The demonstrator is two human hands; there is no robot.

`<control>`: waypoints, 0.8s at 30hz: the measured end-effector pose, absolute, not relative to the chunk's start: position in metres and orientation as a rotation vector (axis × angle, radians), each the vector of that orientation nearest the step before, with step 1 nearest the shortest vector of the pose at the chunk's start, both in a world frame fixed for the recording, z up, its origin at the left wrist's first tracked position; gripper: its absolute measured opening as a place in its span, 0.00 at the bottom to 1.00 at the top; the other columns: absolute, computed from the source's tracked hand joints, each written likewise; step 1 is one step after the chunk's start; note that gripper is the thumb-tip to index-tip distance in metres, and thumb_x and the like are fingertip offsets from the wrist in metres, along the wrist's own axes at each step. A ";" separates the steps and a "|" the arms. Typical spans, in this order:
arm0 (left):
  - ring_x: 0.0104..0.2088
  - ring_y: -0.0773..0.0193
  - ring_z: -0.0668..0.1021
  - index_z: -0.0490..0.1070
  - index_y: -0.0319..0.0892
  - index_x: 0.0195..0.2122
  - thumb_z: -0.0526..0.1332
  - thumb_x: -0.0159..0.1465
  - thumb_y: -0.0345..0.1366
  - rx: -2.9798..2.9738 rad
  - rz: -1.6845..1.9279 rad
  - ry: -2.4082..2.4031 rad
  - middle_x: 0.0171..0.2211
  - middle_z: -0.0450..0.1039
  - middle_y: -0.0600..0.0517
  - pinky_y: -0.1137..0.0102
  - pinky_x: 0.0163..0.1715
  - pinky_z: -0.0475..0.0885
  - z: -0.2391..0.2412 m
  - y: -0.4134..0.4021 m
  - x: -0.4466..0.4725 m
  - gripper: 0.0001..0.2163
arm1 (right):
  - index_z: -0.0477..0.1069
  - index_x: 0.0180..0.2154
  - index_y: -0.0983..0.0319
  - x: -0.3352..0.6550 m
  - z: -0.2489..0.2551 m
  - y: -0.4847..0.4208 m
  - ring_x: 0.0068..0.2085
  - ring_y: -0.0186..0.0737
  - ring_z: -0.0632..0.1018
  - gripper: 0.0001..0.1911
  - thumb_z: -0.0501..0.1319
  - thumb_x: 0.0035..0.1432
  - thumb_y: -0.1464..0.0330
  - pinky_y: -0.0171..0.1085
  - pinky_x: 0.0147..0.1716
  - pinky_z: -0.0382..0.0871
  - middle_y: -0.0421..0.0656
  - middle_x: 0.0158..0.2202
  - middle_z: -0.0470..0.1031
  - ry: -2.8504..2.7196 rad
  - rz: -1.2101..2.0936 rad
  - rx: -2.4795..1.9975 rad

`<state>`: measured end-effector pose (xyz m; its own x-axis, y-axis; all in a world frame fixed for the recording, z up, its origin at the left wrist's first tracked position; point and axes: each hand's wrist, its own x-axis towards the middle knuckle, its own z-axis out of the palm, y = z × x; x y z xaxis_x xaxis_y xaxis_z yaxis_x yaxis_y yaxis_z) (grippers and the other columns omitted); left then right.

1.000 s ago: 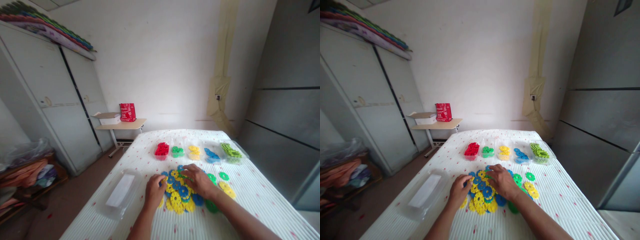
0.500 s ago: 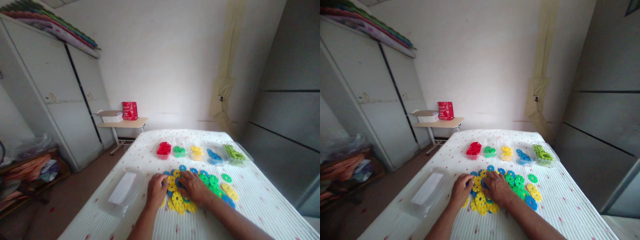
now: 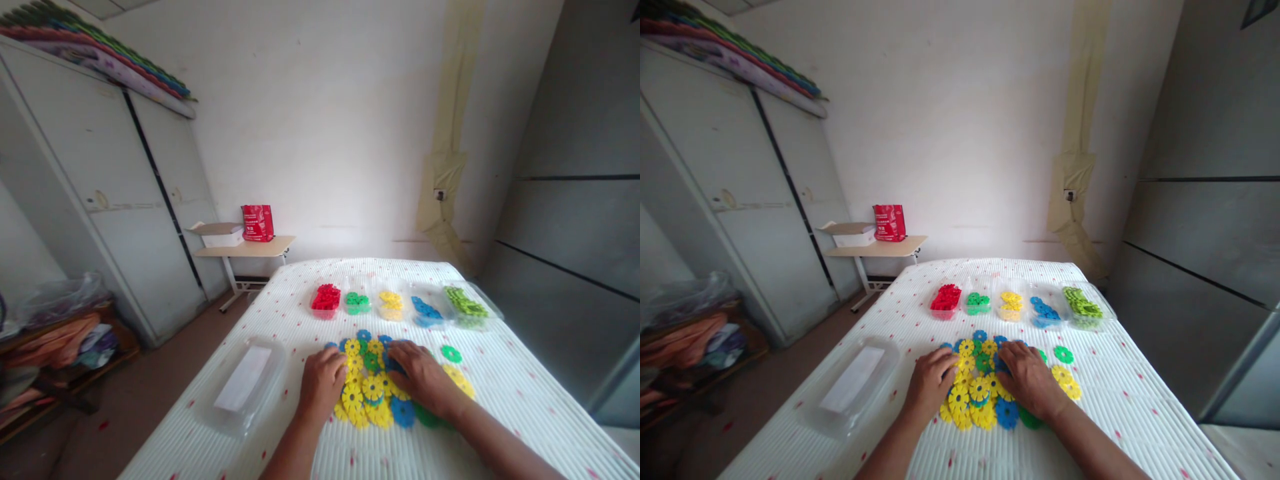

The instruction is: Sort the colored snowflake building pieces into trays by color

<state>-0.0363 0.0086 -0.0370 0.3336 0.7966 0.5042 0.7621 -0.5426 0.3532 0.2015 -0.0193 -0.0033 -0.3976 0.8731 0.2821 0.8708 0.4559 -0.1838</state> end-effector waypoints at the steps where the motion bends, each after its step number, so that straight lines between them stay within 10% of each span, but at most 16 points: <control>1: 0.42 0.61 0.76 0.75 0.47 0.38 0.56 0.57 0.29 2.520 0.975 1.488 0.42 0.75 0.51 0.64 0.44 0.69 -0.037 0.008 -0.035 0.11 | 0.69 0.42 0.61 0.206 -0.003 -0.020 0.46 0.47 0.71 0.12 0.54 0.56 0.68 0.45 0.45 0.64 0.49 0.47 0.72 -2.355 0.005 -1.494; 24: 0.40 0.60 0.74 0.72 0.44 0.41 0.60 0.49 0.29 2.139 1.045 1.600 0.37 0.75 0.51 0.66 0.42 0.68 -0.040 0.019 -0.031 0.17 | 0.71 0.29 0.60 0.302 -0.028 -0.034 0.33 0.39 0.76 0.15 0.50 0.61 0.62 0.36 0.33 0.69 0.46 0.33 0.76 -2.138 -0.235 -1.443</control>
